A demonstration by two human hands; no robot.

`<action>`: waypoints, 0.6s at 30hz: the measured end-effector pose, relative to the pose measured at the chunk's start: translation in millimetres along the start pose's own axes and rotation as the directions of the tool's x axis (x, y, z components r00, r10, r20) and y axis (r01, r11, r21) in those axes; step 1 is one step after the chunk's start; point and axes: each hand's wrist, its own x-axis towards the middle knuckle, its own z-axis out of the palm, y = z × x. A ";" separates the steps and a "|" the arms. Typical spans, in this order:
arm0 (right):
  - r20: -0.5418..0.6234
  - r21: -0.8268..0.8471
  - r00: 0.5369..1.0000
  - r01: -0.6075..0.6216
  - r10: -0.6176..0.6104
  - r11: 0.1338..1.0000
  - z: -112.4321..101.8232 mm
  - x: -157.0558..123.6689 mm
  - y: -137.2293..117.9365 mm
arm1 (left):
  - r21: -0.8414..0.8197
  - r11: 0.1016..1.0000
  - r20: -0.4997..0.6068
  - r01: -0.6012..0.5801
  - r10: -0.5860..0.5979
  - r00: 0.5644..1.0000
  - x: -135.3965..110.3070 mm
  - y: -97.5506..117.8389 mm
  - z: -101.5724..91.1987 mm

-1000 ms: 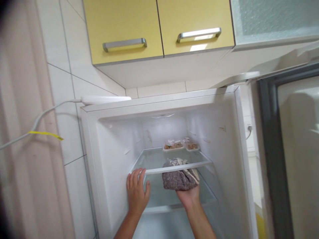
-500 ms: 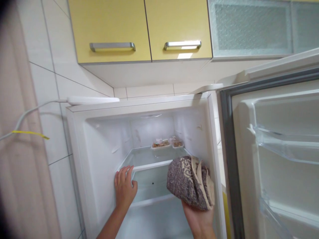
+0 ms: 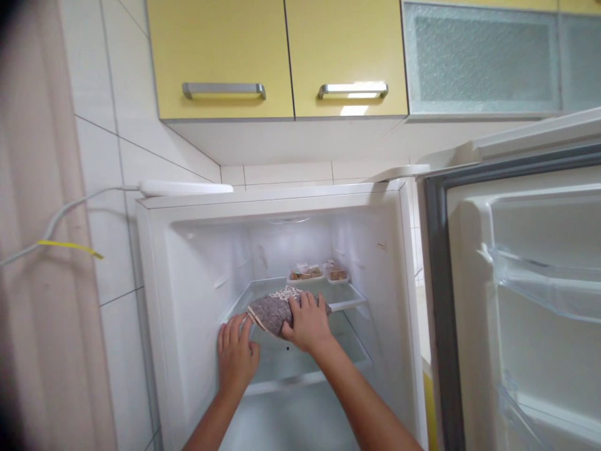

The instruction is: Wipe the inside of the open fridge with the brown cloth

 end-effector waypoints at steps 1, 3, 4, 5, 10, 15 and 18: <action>0.022 -0.060 1.000 0.001 0.000 0.998 3.7 3.8 0.2 | -0.001 1.000 0.002 -0.011 0.011 1.000 -0.1 -1.2 -0.5; 0.047 -0.098 0.999 0.022 -0.017 0.995 5.4 6.9 4.7 | -0.012 1.000 0.011 -0.029 0.029 1.000 0.1 -3.2 -2.4; 0.056 -0.098 0.998 0.033 -0.027 0.995 3.9 6.7 8.2 | -0.019 0.999 0.019 -0.034 0.034 0.999 0.2 -4.0 -3.5; 0.060 -0.097 0.998 0.035 -0.029 0.995 1.5 5.9 12.1 | -0.024 0.999 0.025 -0.037 0.038 0.999 0.4 -4.4 -4.6; 0.089 -0.119 0.995 -0.034 0.044 0.992 -13.7 3.7 34.5 | -0.010 0.999 0.050 -0.034 0.035 0.998 0.8 -3.4 -7.3; 0.113 -0.183 0.967 -0.206 0.228 0.961 -33.8 13.5 70.0 | 0.000 1.000 0.058 -0.023 0.022 0.998 1.2 -0.6 -8.0; 0.122 -0.220 0.938 -0.294 0.325 0.930 -42.7 19.7 85.4 | 0.004 1.000 0.054 -0.013 0.013 0.998 1.4 1.4 -8.7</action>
